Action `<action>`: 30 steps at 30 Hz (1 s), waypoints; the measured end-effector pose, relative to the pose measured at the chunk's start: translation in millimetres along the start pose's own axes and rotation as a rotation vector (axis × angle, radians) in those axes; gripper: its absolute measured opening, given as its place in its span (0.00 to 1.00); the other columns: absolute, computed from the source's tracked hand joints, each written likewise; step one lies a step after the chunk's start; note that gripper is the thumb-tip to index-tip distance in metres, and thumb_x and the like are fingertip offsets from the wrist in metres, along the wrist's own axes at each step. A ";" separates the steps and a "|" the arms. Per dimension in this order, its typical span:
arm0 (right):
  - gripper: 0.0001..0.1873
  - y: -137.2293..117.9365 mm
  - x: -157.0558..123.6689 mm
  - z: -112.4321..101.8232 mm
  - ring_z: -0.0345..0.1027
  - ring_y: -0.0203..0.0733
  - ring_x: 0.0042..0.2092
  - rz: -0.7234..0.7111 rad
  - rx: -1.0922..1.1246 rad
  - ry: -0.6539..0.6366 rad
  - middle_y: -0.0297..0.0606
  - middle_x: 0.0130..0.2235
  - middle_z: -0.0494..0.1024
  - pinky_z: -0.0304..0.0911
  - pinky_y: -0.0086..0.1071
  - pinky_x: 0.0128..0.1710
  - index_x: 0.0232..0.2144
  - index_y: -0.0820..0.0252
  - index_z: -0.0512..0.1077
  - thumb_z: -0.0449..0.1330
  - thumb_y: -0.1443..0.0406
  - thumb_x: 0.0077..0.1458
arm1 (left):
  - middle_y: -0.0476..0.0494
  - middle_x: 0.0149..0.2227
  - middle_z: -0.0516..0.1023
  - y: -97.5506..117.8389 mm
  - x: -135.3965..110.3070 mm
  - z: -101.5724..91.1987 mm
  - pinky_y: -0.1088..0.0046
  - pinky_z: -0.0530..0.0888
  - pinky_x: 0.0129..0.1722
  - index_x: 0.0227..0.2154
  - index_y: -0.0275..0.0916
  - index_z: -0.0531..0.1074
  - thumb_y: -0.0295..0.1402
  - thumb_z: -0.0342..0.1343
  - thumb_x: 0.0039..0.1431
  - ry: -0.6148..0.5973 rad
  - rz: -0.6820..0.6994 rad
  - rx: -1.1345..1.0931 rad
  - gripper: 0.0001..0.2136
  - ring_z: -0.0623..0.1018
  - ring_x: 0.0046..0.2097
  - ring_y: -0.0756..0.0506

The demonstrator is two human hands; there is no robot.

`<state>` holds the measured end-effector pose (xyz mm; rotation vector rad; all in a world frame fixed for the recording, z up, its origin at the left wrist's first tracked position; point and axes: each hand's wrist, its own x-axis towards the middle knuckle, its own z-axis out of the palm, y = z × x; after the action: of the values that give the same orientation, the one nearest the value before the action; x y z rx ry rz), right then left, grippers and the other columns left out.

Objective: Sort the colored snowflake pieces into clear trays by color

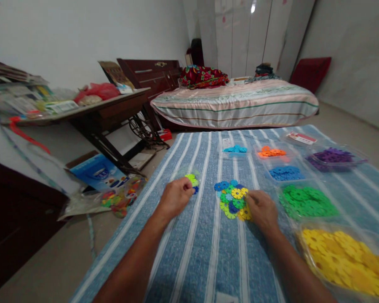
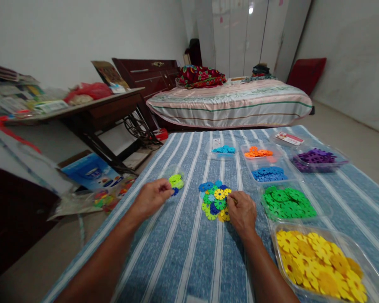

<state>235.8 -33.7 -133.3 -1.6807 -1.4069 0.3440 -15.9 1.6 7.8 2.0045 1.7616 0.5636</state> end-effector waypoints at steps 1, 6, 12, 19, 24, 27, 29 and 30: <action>0.17 0.0 -0.1 0.1 0.68 0.47 0.40 0.003 0.002 -0.004 0.39 0.35 0.78 0.59 0.38 0.43 0.29 0.57 0.76 0.50 0.55 0.55 | 0.53 0.21 0.68 -6.8 8.4 -16.0 0.75 0.61 0.28 0.22 0.39 0.68 0.31 0.54 0.52 0.007 -0.017 0.099 0.05 0.69 0.27 0.50; 0.17 -1.3 -1.6 -0.1 0.68 0.47 0.40 -0.002 0.012 0.001 0.39 0.35 0.78 0.59 0.39 0.43 0.29 0.56 0.75 0.50 0.55 0.55 | 0.51 0.22 0.73 -28.2 37.7 -52.9 0.76 0.62 0.28 0.19 0.39 0.69 0.26 0.56 0.46 -0.187 -0.081 0.522 0.05 0.73 0.29 0.49; 0.19 0.5 -2.5 0.5 0.69 0.48 0.40 -0.015 0.017 0.006 0.39 0.35 0.79 0.60 0.40 0.43 0.29 0.56 0.76 0.50 0.54 0.55 | 0.39 0.37 0.81 -31.5 51.0 -38.0 0.73 0.70 0.34 0.29 0.39 0.77 0.28 0.60 0.43 -0.268 -0.190 0.739 0.07 0.78 0.42 0.41; 0.20 5.4 -4.6 2.2 0.70 0.50 0.42 0.013 0.000 -0.024 0.40 0.38 0.79 0.61 0.42 0.43 0.32 0.56 0.76 0.50 0.52 0.54 | 0.37 0.39 0.82 -41.3 72.5 -12.0 0.72 0.72 0.36 0.31 0.39 0.78 0.31 0.64 0.40 -0.325 -0.204 0.720 0.11 0.79 0.43 0.39; 0.20 7.3 -5.1 2.6 0.71 0.50 0.41 0.010 -0.003 -0.029 0.39 0.38 0.79 0.61 0.43 0.43 0.31 0.55 0.76 0.50 0.51 0.54 | 0.40 0.31 0.81 -53.7 84.1 -8.4 0.74 0.71 0.32 0.27 0.37 0.78 0.35 0.66 0.37 -0.354 -0.225 0.669 0.11 0.79 0.37 0.42; 0.19 8.8 -5.0 3.2 0.71 0.50 0.42 0.002 0.002 -0.031 0.39 0.38 0.79 0.61 0.43 0.44 0.32 0.55 0.76 0.51 0.51 0.54 | 0.46 0.27 0.79 -59.8 88.2 -7.1 0.76 0.70 0.32 0.27 0.39 0.78 0.36 0.66 0.35 -0.342 -0.237 0.643 0.12 0.79 0.35 0.44; 0.19 9.7 -5.1 3.7 0.71 0.50 0.42 0.001 0.002 -0.029 0.39 0.38 0.80 0.62 0.43 0.44 0.32 0.54 0.76 0.51 0.52 0.54 | 0.47 0.26 0.79 -62.2 90.0 -5.2 0.76 0.70 0.32 0.27 0.39 0.78 0.37 0.66 0.35 -0.337 -0.243 0.634 0.12 0.78 0.34 0.45; 0.19 10.0 -5.1 4.0 0.71 0.50 0.42 0.000 0.001 -0.028 0.39 0.38 0.80 0.62 0.42 0.44 0.32 0.54 0.76 0.50 0.52 0.54 | 0.47 0.25 0.79 -62.8 90.7 -3.9 0.76 0.70 0.31 0.27 0.39 0.78 0.37 0.66 0.36 -0.336 -0.244 0.631 0.12 0.78 0.34 0.45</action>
<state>237.9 -36.0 -144.7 -1.6809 -1.4277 0.3696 -59.1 99.0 -20.7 2.0424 2.0774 -0.4422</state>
